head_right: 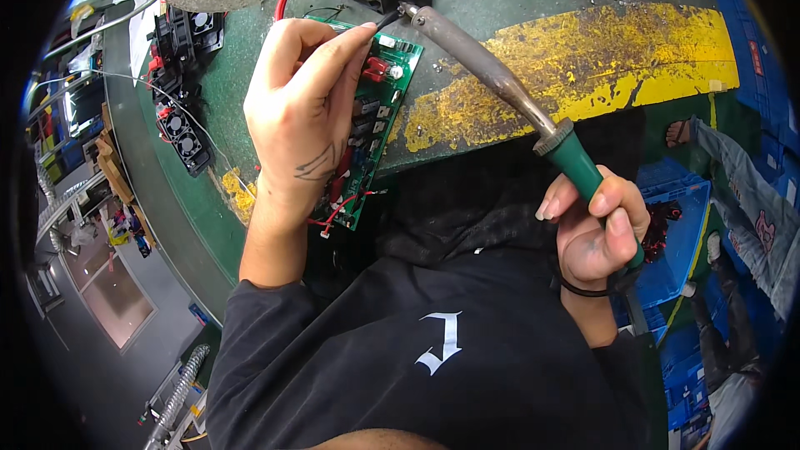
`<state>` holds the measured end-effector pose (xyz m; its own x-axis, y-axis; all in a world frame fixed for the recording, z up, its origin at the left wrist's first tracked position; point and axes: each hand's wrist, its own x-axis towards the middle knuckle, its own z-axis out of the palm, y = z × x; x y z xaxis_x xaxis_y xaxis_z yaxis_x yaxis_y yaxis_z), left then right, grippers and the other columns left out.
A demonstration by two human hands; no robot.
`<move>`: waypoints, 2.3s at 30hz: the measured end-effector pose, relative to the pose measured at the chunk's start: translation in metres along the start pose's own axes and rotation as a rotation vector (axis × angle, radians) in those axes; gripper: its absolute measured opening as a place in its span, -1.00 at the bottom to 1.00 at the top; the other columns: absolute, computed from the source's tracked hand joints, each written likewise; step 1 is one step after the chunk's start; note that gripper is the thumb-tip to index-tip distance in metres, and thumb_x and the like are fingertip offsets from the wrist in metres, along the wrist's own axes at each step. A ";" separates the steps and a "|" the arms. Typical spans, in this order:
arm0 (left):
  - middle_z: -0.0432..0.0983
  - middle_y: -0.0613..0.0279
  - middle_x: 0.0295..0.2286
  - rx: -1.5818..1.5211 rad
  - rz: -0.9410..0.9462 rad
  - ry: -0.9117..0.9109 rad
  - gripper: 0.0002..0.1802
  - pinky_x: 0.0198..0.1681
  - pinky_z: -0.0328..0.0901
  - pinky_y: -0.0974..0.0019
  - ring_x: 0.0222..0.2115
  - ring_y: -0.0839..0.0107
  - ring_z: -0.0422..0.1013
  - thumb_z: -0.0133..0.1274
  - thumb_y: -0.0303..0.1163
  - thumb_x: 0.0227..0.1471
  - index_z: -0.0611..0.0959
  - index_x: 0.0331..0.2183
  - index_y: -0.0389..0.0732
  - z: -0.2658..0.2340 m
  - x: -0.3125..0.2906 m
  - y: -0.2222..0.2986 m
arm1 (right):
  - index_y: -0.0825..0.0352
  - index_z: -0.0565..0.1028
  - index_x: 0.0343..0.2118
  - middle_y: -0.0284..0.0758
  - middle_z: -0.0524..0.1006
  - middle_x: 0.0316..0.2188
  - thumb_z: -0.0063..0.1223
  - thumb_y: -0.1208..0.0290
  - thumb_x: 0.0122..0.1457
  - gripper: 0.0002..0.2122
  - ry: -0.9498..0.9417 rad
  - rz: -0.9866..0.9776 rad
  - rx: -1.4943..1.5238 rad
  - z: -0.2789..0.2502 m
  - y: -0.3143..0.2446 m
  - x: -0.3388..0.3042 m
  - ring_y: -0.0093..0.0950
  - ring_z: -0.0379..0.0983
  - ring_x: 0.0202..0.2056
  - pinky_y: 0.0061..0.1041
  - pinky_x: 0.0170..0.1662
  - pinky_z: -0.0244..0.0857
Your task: Soldering wires and components onto green circuit boards at a factory workbench.
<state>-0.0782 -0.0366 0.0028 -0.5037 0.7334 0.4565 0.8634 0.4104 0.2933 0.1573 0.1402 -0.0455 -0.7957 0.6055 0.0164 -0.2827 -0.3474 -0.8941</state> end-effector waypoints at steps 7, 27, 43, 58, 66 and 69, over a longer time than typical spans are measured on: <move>0.45 0.21 -0.45 -0.025 0.000 0.011 -0.75 -0.42 0.34 0.36 -0.48 0.34 0.41 0.29 -0.63 -0.09 0.75 -0.26 -0.25 0.000 0.002 0.001 | 0.29 0.38 -0.34 -0.09 0.48 -0.55 -0.17 0.17 0.31 -0.73 -0.018 -0.073 -0.100 0.007 -0.005 -0.004 -0.35 0.41 -0.58 -0.44 -0.53 0.34; 0.41 0.24 -0.45 -0.022 0.013 0.060 -0.77 -0.45 0.30 0.38 -0.51 0.39 0.38 0.30 -0.60 -0.08 0.76 -0.27 -0.23 0.002 0.004 -0.003 | 0.28 0.38 -0.24 0.08 0.54 -0.36 -0.25 0.11 0.38 -0.70 -0.342 -0.315 -0.387 -0.001 -0.021 0.008 -0.23 0.50 -0.45 -0.48 -0.54 0.35; 0.43 0.25 -0.46 -0.020 0.030 0.064 -0.79 -0.45 0.31 0.36 -0.50 0.38 0.39 0.33 -0.58 -0.10 0.76 -0.31 -0.22 0.003 0.005 -0.005 | 0.31 0.38 -0.33 0.01 0.58 -0.43 -0.15 0.10 0.37 -0.68 -0.267 -0.245 -0.320 -0.001 -0.019 0.012 -0.31 0.50 -0.48 -0.51 -0.56 0.34; 0.46 0.28 -0.43 0.054 0.030 0.033 -0.73 -0.40 0.40 0.32 -0.42 0.31 0.48 0.21 -0.56 -0.18 0.72 -0.31 -0.16 0.004 0.003 -0.003 | 0.30 0.37 -0.30 0.03 0.57 -0.44 -0.20 0.16 0.34 -0.72 -0.229 -0.223 -0.218 -0.005 -0.010 0.012 -0.29 0.50 -0.49 -0.51 -0.56 0.32; 0.46 0.29 -0.41 0.064 0.028 0.029 -0.74 -0.40 0.40 0.33 -0.41 0.32 0.48 0.22 -0.54 -0.17 0.73 -0.31 -0.15 0.003 0.001 -0.003 | 0.25 0.40 -0.25 0.02 0.54 -0.39 -0.23 0.07 0.37 -0.69 -0.220 -0.252 -0.099 -0.017 -0.015 0.007 -0.22 0.49 -0.48 -0.40 -0.48 0.43; 0.45 0.29 -0.41 0.057 0.022 0.029 -0.74 -0.40 0.40 0.33 -0.41 0.32 0.48 0.23 -0.53 -0.16 0.73 -0.30 -0.15 0.004 0.003 -0.002 | 0.14 0.44 -0.23 0.00 0.55 -0.42 -0.23 -0.03 0.35 -0.67 -0.109 -0.152 -0.001 -0.023 -0.024 0.002 -0.15 0.50 -0.44 -0.40 -0.48 0.47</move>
<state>-0.0808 -0.0333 0.0003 -0.4849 0.7265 0.4870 0.8738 0.4257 0.2349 0.1750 0.1666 -0.0345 -0.7972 0.5699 0.1992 -0.4035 -0.2575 -0.8780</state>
